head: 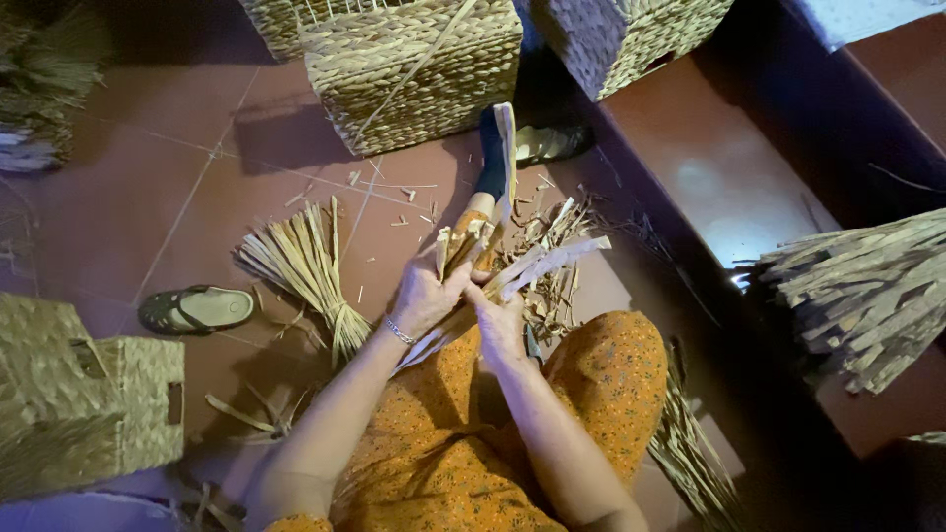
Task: The person sits on the floor and uses scissors to trim and split dried plant strips. They repeatedly cut, separate, and bundle the strips, then tie a bundle with a thin strip of material. Finished bundles are placed on the floor beside them.
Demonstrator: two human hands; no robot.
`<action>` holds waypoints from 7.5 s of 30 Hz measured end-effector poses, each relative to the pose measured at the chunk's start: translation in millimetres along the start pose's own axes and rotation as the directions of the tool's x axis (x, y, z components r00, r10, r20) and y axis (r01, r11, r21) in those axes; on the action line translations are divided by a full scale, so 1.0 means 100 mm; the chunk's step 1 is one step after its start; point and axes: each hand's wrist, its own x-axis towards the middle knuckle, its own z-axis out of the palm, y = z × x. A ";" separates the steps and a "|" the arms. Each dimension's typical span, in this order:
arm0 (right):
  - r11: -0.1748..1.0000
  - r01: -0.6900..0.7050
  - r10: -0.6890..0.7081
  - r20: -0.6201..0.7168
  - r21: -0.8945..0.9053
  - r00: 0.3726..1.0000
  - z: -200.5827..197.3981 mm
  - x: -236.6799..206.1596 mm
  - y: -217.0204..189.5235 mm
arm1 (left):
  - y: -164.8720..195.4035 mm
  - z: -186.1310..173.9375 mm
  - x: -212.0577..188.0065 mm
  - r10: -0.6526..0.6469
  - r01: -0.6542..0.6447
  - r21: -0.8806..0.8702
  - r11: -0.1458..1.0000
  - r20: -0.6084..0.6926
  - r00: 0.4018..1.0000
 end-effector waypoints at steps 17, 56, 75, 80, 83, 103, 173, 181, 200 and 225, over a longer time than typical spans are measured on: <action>0.991 0.127 -0.126 -0.013 0.045 0.992 -0.04 0.07 -0.32 | -0.30 -0.53 -0.09 -0.318 0.202 0.628 0.752 0.077 0.945; 0.993 -0.063 0.060 0.033 0.100 0.998 0.01 0.19 0.07 | -1.79 -0.75 0.94 -0.533 0.648 0.264 0.714 -0.396 0.748; 0.905 -0.301 0.353 -0.138 0.301 0.925 -0.08 0.49 -0.09 | -2.97 -0.20 1.89 -0.577 0.722 0.486 0.493 -0.438 0.689; 0.910 -0.350 0.389 -0.161 0.223 0.907 -0.04 0.54 -0.14 | -2.59 -0.46 1.80 -0.649 0.706 0.329 0.628 -0.281 0.707; 0.946 -0.320 0.324 -0.157 0.051 0.933 -0.05 0.54 -0.12 | -1.97 -0.72 1.62 -0.680 0.679 0.120 0.724 -0.041 0.732; 0.992 0.112 -0.116 0.069 0.055 0.991 -0.20 0.24 -0.18 | -0.23 -0.60 0.19 -0.352 0.326 0.153 0.933 0.193 0.916; 0.445 0.222 0.399 0.414 -0.868 0.819 -0.11 -0.11 -0.46 | 0.16 -0.40 -0.04 -0.289 0.320 -0.023 0.947 0.372 0.882; 0.726 0.590 -0.454 0.397 -0.354 0.797 -0.56 -0.15 -1.43 | -0.04 -0.43 -0.11 -0.300 0.097 0.394 0.914 0.494 0.816; 0.303 0.783 -0.399 0.674 -0.543 0.622 -0.20 -0.11 -0.88 | -0.55 0.17 -0.01 -0.280 0.127 0.311 0.942 0.518 0.808; 0.776 0.369 0.068 0.651 -0.511 0.756 0.17 0.18 -0.48 | 0.18 0.32 0.60 0.116 -0.161 0.358 0.920 0.144 0.983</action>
